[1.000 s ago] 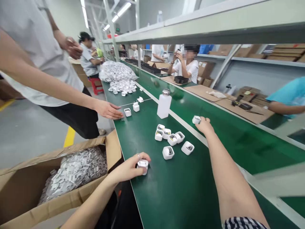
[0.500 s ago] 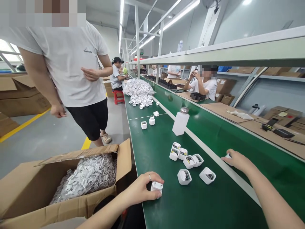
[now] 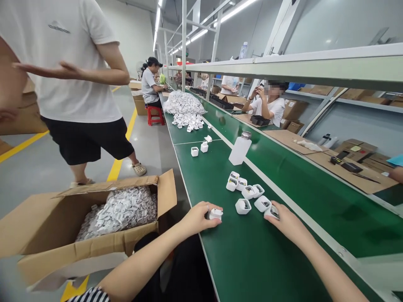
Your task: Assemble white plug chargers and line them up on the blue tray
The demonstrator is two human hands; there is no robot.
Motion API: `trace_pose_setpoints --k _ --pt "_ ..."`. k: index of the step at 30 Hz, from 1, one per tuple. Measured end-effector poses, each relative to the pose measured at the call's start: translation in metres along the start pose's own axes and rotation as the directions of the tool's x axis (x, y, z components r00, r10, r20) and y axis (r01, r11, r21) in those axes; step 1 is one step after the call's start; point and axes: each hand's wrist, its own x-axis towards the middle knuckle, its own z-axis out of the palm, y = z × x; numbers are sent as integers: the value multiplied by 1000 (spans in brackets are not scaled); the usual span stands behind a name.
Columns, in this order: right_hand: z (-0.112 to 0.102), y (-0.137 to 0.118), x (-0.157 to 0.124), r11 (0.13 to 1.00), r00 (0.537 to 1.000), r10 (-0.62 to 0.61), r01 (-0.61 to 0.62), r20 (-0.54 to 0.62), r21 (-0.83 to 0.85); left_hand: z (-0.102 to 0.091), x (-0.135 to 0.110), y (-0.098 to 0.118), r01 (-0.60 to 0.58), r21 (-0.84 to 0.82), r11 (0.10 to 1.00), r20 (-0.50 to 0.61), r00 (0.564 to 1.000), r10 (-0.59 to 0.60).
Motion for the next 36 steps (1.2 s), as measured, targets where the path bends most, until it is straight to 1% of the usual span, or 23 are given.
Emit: trace_pose_setpoints --k 3,6,8,9,10,12,14,16,18,20,22,23,26,29,32,36 --pt "-9 -16 -4 999 993 45 -43 110 -16 -2 -2 0 29 -38 999 29 999 -27" --pt "-27 -36 -15 993 996 64 -56 69 -107 -6 -3 -2 47 -73 996 56 997 -43" --pt "-39 -56 -25 993 998 25 -19 54 -113 -8 -5 -5 19 -93 995 61 998 -13" --pt "-43 -68 -30 997 996 -15 22 84 -75 -9 -6 -7 -3 -99 995 55 998 9" --pt "-45 -81 -33 997 987 -78 80 140 -5 -9 -7 -9 -26 -98 995 44 999 30" --pt "-44 -103 -35 973 952 -205 173 228 152 -9 -8 -12 -51 -74 996 6 999 52" --pt "-38 -121 -32 932 919 -299 225 257 283 -9 -10 -14 -43 -37 998 -38 998 42" --pt "-31 -132 -26 897 896 -363 261 257 356 -7 -11 -14 -27 -6 1000 -67 997 27" --pt "-27 -139 -20 877 871 -416 308 262 368 -5 -12 -13 -23 15 1000 -81 996 24" --pt "-26 -144 -17 879 853 -444 355 276 319 -2 -11 -11 -26 40 999 -99 995 30" --pt "-27 -150 -17 889 847 -448 387 286 246 1 -10 -10 -26 64 998 -114 993 34" --pt "-27 -152 -18 897 852 -437 389 288 209 1 -10 -10 -27 71 997 -119 992 35" --pt "-25 -157 -23 929 887 -370 344 275 138 3 -9 -10 -32 70 997 -129 991 40" --pt "-22 -158 -27 950 914 -307 278 264 142 3 -9 -12 -29 59 998 -131 991 36" --pt "-22 -157 -26 952 911 -286 235 296 196 3 -8 -14 -29 47 998 -110 993 34" --pt "-21 -156 -23 944 904 -286 208 318 256 2 -7 -14 -24 53 998 -79 996 28"
